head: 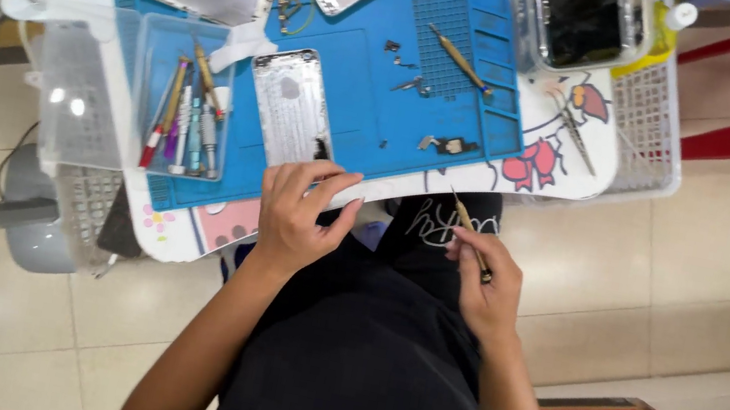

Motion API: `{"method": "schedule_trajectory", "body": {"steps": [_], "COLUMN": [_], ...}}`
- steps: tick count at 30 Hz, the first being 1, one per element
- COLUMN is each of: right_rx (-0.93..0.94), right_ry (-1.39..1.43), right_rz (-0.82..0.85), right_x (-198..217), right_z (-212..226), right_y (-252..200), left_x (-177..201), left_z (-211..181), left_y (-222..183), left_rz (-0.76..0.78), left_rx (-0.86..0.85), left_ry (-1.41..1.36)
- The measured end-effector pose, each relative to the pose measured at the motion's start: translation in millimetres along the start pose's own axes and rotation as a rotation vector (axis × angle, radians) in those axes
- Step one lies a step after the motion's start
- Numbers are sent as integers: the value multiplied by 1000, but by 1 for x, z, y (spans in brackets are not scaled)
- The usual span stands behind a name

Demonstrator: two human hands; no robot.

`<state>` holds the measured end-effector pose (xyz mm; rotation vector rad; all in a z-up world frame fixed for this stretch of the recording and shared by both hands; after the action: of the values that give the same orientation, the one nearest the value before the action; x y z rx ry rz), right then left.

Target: Repairing a mobile phone by reassembling internal components and securing parts with a screwdriver.

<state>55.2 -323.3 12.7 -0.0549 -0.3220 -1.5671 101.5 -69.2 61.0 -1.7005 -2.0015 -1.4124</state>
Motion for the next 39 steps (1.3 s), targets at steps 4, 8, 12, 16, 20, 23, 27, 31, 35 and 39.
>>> {"method": "schedule_trajectory", "body": {"steps": [4,8,12,16,20,23,27,31,35,39], "right_rx": [-122,-53,83,251,312,279,253,272,269,264], "right_ry": [90,20,-30,-138,-195,-261,-274,-288,-341,-374], "right_rz": [-115,-169,-109,-14,19,-8,-52,-79,-72,-69], "right_x": [17,30,35,27,16,13,15,18,17,15], "right_z": [-30,-32,-27,-5,-2,-4,-21,-19,-21,-22], "right_y": [-6,5,38,75,100,111,111,109,107,107], "left_x": [-54,-89,-106,-109,-108,-110,-111,-114,-117,-117], "left_z": [-23,-40,-32,-29,-24,-21,-23,-22,-22,-24], "left_y": [15,27,27,31,32,32,32,30,31,31], "left_rz": [161,235,291,290,302,327,307,335,345,343], "left_rx": [-119,-228,-208,-173,-127,-110,-124,-122,-135,-149], "left_ry": [125,125,183,263,300,298,275,283,300,302]}}
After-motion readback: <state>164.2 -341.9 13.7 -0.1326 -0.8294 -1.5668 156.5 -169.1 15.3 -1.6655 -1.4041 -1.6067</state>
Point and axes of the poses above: each hand's wrist, its own y-axis towards the middle knuckle, its own x-axis out of the back of the hand, z = x × y, the point moved 10 cm from there along y, towards the middle knuckle, and after that the axes turned 7 degrees about y, right-handed, at the moved point
